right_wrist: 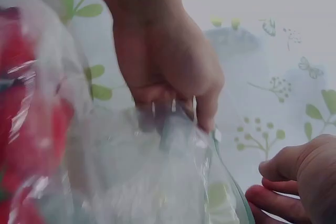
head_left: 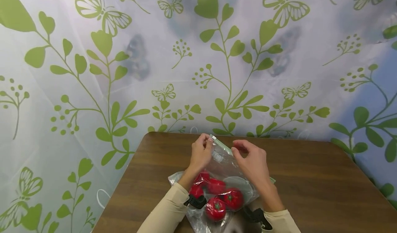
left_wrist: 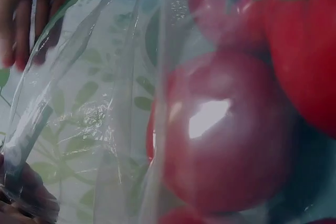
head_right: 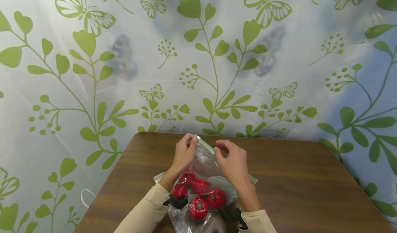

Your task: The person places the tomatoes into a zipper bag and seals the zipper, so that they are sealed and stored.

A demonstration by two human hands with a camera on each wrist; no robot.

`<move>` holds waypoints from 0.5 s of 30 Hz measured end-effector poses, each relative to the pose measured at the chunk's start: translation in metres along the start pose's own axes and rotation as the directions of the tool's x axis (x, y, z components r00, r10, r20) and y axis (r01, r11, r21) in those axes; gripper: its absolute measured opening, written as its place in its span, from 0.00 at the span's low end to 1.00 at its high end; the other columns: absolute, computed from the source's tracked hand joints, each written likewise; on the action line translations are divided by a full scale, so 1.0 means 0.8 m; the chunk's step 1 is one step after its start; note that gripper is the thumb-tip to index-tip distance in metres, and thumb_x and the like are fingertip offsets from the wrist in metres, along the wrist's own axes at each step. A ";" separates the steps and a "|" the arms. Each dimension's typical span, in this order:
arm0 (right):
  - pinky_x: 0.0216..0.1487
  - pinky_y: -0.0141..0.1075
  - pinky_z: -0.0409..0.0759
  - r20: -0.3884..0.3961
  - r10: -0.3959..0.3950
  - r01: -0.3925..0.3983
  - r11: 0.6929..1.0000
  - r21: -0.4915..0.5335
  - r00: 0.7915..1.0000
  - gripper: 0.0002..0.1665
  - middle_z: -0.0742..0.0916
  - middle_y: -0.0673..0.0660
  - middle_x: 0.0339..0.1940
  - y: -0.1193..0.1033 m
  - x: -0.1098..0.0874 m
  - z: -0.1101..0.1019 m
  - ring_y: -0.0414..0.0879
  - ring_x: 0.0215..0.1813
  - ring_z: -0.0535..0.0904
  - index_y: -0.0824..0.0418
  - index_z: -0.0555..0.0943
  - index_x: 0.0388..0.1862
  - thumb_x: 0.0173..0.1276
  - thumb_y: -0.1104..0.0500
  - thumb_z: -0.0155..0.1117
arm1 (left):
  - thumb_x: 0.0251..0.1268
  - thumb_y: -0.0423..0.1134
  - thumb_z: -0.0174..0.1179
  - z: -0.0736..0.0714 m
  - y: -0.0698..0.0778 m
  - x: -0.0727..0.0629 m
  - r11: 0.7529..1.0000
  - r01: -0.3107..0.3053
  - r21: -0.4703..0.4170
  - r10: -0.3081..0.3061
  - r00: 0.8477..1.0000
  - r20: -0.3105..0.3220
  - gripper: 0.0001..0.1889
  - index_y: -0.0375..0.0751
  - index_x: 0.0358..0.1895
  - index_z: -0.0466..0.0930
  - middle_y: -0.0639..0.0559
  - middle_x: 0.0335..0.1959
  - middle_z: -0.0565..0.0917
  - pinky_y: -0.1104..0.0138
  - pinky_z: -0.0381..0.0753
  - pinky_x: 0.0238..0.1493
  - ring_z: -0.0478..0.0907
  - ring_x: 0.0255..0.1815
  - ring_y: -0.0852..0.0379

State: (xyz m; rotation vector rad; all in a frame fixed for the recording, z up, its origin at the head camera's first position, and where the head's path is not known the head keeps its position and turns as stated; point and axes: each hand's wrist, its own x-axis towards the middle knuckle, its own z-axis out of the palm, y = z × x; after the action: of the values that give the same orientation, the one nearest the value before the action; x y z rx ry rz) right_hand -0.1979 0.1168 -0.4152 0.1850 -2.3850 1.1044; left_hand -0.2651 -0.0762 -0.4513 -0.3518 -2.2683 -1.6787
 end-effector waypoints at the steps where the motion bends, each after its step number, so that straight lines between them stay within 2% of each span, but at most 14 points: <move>1: 0.53 0.55 0.89 0.013 -0.008 0.008 1.000 0.012 1.000 0.11 0.96 0.53 0.46 -0.003 0.006 0.006 0.52 0.49 0.92 0.57 0.92 0.53 0.74 0.59 0.76 | 0.84 0.35 0.55 0.000 0.001 0.000 1.000 -0.010 0.004 0.010 1.000 -0.003 0.07 0.39 0.44 0.83 0.47 0.26 0.84 0.70 0.74 0.30 0.75 0.26 0.64; 9: 0.52 0.52 0.91 0.093 -0.039 0.031 0.996 0.084 0.995 0.12 0.95 0.56 0.47 -0.015 0.041 0.043 0.52 0.49 0.93 0.59 0.92 0.54 0.77 0.57 0.74 | 0.83 0.33 0.56 -0.002 0.005 -0.004 0.999 -0.046 0.020 0.046 0.999 0.011 0.07 0.40 0.43 0.82 0.49 0.27 0.83 0.71 0.74 0.31 0.74 0.25 0.65; 15: 0.47 0.49 0.91 0.105 -0.066 0.057 0.994 0.089 0.992 0.08 0.95 0.53 0.42 -0.018 0.053 0.061 0.49 0.43 0.92 0.58 0.92 0.51 0.78 0.58 0.73 | 0.83 0.33 0.56 -0.003 0.005 -0.004 0.998 -0.055 0.017 0.055 0.998 0.026 0.07 0.40 0.43 0.83 0.50 0.26 0.82 0.71 0.70 0.29 0.72 0.24 0.64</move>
State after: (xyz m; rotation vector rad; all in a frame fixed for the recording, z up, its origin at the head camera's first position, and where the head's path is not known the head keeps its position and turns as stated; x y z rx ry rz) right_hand -0.2486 0.0746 -0.4114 0.3542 -2.4098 1.1964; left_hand -0.2605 -0.0775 -0.4480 -0.4297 -2.2688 -1.6354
